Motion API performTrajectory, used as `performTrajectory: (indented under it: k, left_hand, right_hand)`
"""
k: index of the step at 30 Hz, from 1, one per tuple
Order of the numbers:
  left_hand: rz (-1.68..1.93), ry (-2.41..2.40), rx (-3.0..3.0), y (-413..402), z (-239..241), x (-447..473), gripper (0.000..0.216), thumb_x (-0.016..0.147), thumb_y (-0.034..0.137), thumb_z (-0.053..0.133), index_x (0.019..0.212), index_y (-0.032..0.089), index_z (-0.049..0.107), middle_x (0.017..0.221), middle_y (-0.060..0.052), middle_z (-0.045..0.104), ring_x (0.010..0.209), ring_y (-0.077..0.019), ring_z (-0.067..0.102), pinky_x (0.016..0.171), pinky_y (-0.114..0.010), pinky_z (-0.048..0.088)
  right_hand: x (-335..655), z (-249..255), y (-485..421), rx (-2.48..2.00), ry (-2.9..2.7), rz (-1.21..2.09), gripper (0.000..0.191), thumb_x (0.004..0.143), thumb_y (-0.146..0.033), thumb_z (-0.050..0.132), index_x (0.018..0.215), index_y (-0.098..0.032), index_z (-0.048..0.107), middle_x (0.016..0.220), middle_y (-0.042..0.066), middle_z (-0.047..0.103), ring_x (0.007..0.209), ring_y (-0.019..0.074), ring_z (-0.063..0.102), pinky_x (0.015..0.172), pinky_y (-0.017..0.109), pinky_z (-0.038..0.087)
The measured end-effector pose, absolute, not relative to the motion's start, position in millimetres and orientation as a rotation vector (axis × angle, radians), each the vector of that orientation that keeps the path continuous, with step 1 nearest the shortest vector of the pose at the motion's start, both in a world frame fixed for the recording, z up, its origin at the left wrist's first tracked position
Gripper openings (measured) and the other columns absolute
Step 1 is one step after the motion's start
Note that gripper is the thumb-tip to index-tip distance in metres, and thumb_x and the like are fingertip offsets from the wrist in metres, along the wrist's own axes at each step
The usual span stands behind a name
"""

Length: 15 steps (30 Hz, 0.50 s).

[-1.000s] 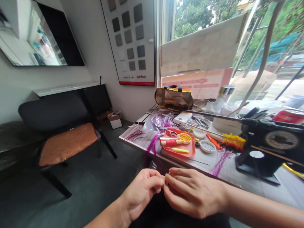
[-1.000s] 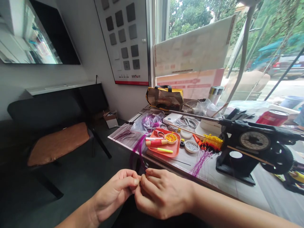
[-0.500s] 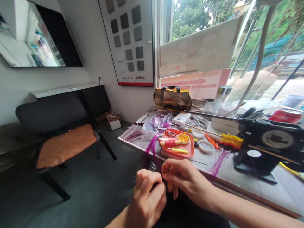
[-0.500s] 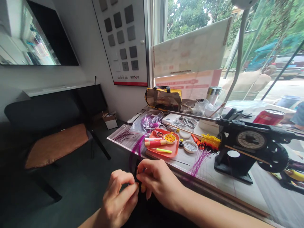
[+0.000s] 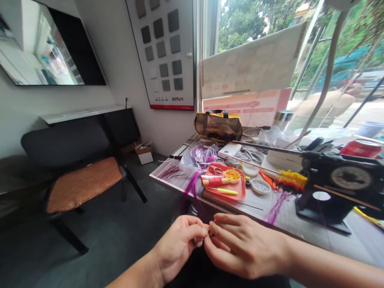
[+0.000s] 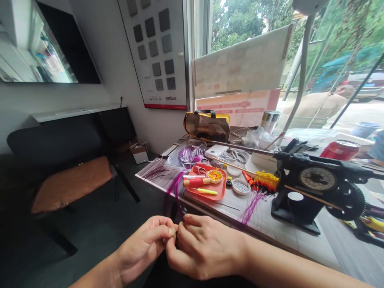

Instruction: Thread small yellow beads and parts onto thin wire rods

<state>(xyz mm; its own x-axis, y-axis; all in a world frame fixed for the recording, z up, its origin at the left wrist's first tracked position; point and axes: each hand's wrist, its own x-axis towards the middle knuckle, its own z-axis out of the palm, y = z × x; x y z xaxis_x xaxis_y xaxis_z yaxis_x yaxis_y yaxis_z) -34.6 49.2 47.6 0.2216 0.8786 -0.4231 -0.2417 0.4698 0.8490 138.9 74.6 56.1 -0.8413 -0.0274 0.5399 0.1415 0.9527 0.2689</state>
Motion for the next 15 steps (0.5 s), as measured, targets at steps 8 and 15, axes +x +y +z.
performTrajectory:
  k: [8, 15]
  left_hand:
    - [1.109, 1.197, 1.865, 40.8, 40.5, -33.4, 0.014, 0.076, 0.015, 0.056, 0.063, 0.015, 0.061, 0.076, -0.005, 0.058, 0.075, -0.016, 0.053, 0.069, -0.027, 0.042]
    - [1.546, 0.799, 2.989, 42.8, 28.1, -44.1, 0.016, 0.075, -0.001, 0.052, 0.081, 0.01, 0.063, 0.083, -0.009, 0.068, 0.079, -0.0172, 0.053, 0.074, -0.031, 0.039]
  right_hand:
    - [128.1, 51.0, 74.8, -0.734, -2.234, 0.855, 0.025, 0.091, -0.023, 0.036, 0.074, -0.016, 0.053, 0.056, 0.0, 0.055, 0.046, 0.0108, 0.05, 0.046, 0.023, 0.042]
    - [113.7, 45.6, 83.9, -0.762, -1.508, 1.877, 0.038, 0.071, -0.052, 0.06, 0.073, -0.017, 0.046, 0.045, -0.005, 0.052, 0.034, 0.0081, 0.047, 0.033, 0.018, 0.04]
